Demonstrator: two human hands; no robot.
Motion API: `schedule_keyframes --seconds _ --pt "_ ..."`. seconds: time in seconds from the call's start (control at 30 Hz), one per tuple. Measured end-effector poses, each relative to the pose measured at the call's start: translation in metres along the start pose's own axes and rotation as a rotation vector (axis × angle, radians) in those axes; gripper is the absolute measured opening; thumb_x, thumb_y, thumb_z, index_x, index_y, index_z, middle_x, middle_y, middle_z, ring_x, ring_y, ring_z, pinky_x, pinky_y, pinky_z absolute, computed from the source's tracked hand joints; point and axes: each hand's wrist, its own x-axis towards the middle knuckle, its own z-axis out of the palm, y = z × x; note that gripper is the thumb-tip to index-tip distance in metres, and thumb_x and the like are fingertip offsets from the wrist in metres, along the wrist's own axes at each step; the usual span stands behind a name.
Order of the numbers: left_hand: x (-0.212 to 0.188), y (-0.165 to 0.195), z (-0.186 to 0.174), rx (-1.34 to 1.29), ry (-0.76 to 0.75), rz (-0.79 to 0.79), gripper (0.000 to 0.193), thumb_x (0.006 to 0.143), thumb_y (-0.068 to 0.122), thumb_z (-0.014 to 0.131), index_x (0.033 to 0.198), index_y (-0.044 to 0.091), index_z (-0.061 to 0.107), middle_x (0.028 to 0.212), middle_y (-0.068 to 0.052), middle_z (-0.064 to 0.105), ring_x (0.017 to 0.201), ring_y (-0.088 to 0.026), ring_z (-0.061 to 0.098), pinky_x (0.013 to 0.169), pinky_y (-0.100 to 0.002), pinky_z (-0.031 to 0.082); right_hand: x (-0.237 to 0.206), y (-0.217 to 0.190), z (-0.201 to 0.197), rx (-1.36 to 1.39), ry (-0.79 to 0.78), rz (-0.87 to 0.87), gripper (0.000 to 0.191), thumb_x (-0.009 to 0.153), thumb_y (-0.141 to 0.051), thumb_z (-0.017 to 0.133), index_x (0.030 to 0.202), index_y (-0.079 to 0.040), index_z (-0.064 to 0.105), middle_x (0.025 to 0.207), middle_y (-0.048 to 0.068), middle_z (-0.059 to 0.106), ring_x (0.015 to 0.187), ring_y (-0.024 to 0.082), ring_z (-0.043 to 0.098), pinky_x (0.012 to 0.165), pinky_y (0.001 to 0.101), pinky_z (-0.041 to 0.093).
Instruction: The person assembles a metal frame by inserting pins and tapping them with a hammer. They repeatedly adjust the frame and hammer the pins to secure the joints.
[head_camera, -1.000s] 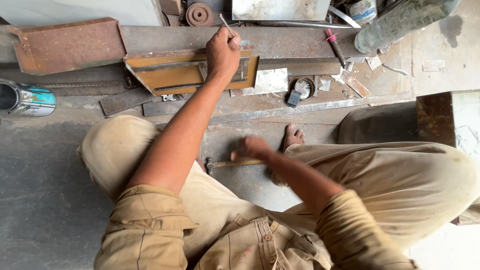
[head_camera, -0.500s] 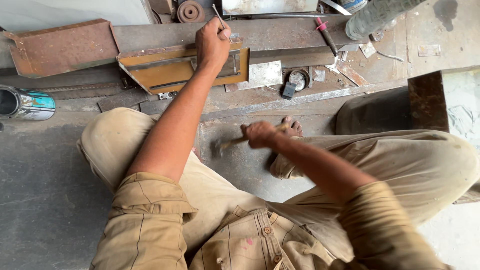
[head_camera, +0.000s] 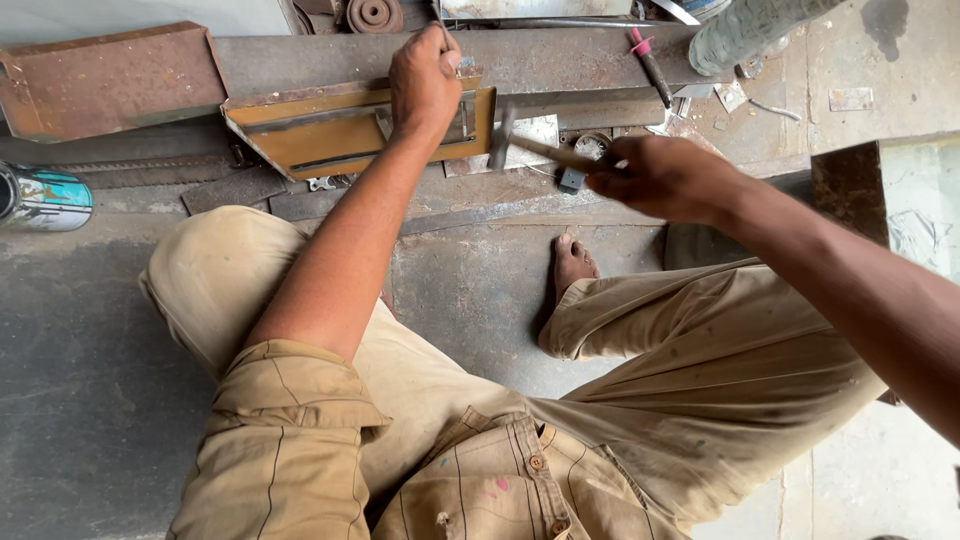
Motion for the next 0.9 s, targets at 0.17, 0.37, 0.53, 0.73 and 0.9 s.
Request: schedule_keyframes --seconds 0.17,0.37,0.53,0.73,0.9 --pt "-0.002 -0.006 0.008 0.097 -0.016 0.051 0.019 0.084 -0.009 0.066 0.093 0.007 0.060 0.095 -0.011 0.072 0.092 -0.034 0.071 0.075 -0.046 0.053 -0.028 -0.018 0.001 0.127 0.351 -0.102 0.034 0.105 -0.035 0.053 0.126 -0.009 0.056 0.077 0.011 0.068 0.058 0.015 0.056 0.053 0.0339 0.050" --pt "-0.001 -0.008 0.009 0.138 -0.104 0.013 0.020 0.085 -0.008 0.069 0.102 0.003 0.063 0.103 -0.015 0.071 0.095 -0.037 0.070 0.077 -0.048 0.054 -0.027 -0.038 0.009 0.199 0.594 -0.215 0.044 0.106 -0.034 0.056 0.142 -0.009 0.049 0.077 0.010 0.070 0.051 0.014 0.054 0.046 0.0350 0.046" --pt "-0.004 -0.011 0.016 0.139 -0.080 0.038 0.030 0.084 -0.016 0.061 0.107 0.003 0.065 0.106 -0.012 0.072 0.099 -0.031 0.073 0.083 -0.041 0.059 -0.021 -0.039 0.013 0.144 0.790 -0.446 0.041 0.112 -0.027 0.053 0.146 -0.004 0.048 0.073 0.010 0.068 0.049 0.012 0.057 0.040 0.0320 0.047" --pt "-0.004 -0.011 0.021 0.195 -0.085 0.051 0.031 0.084 -0.016 0.060 0.107 0.003 0.066 0.104 -0.012 0.072 0.098 -0.032 0.072 0.083 -0.044 0.058 0.004 -0.045 0.016 -0.008 0.668 -0.364 0.042 0.108 -0.021 0.055 0.146 -0.005 0.048 0.074 0.012 0.068 0.042 0.016 0.056 0.031 0.0330 0.048" --pt "-0.004 -0.010 0.020 0.175 -0.081 0.038 0.035 0.083 -0.017 0.058 0.111 0.003 0.066 0.106 -0.011 0.071 0.096 -0.030 0.072 0.080 -0.042 0.059 -0.010 -0.038 0.013 0.164 0.826 -0.476 0.041 0.114 -0.022 0.052 0.148 -0.001 0.045 0.077 0.010 0.069 0.049 0.013 0.060 0.039 0.0316 0.047"
